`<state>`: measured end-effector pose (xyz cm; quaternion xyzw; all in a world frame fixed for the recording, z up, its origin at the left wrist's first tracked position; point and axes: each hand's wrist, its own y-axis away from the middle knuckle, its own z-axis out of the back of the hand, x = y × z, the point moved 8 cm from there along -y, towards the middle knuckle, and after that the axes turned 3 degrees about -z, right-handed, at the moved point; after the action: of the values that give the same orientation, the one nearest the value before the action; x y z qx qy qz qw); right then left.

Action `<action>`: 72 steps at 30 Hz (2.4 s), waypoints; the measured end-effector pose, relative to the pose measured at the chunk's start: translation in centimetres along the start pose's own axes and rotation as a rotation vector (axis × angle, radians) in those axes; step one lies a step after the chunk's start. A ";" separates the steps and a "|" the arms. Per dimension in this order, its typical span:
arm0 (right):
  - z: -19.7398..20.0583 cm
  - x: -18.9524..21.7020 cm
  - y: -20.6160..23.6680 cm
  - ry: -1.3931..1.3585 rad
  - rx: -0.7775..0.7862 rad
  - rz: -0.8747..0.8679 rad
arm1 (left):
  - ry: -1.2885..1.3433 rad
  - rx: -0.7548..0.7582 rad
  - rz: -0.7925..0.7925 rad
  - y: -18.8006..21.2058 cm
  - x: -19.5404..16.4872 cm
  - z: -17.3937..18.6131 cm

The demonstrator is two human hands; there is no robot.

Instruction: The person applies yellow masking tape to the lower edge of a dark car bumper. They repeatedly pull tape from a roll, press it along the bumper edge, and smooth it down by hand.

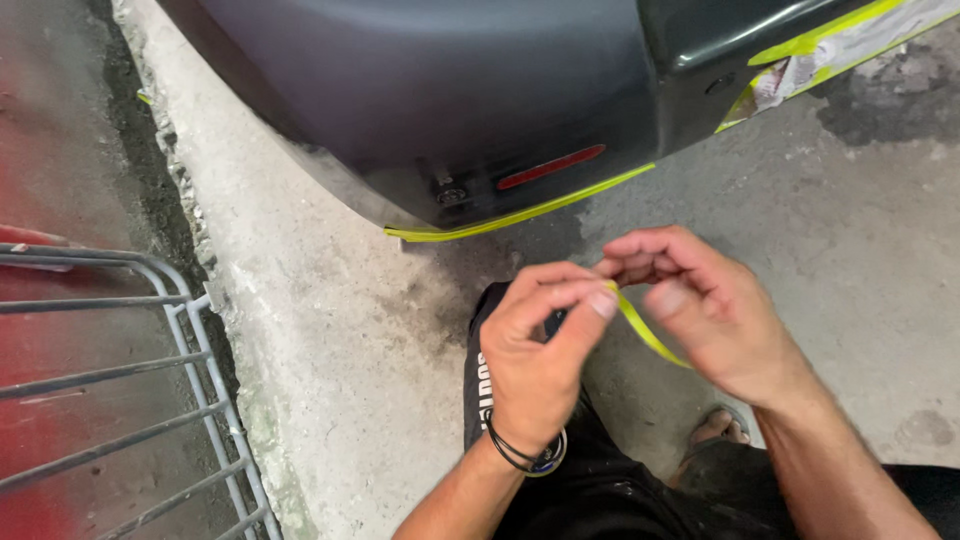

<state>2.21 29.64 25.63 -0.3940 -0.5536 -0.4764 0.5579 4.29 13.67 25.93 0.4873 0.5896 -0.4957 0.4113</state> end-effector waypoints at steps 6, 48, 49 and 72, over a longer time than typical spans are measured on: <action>0.3 -1.9 -0.7 0.055 -0.092 -0.045 | 0.303 -0.153 0.139 -0.4 4.0 1.3; 1.0 1.0 -7.4 0.655 -0.413 0.445 | -0.606 -0.414 -0.479 -6.4 1.5 4.1; 0.9 1.0 -7.4 0.653 -0.412 0.443 | -0.608 -0.424 -0.479 -6.4 1.5 4.1; 1.0 1.0 -7.7 0.675 -0.458 0.429 | -0.652 -0.377 -0.511 -6.4 1.7 3.8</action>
<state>-5.57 28.68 25.98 -0.4356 -0.1274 -0.5618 0.6916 -2.25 9.96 24.83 0.0613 0.6106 -0.5929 0.5214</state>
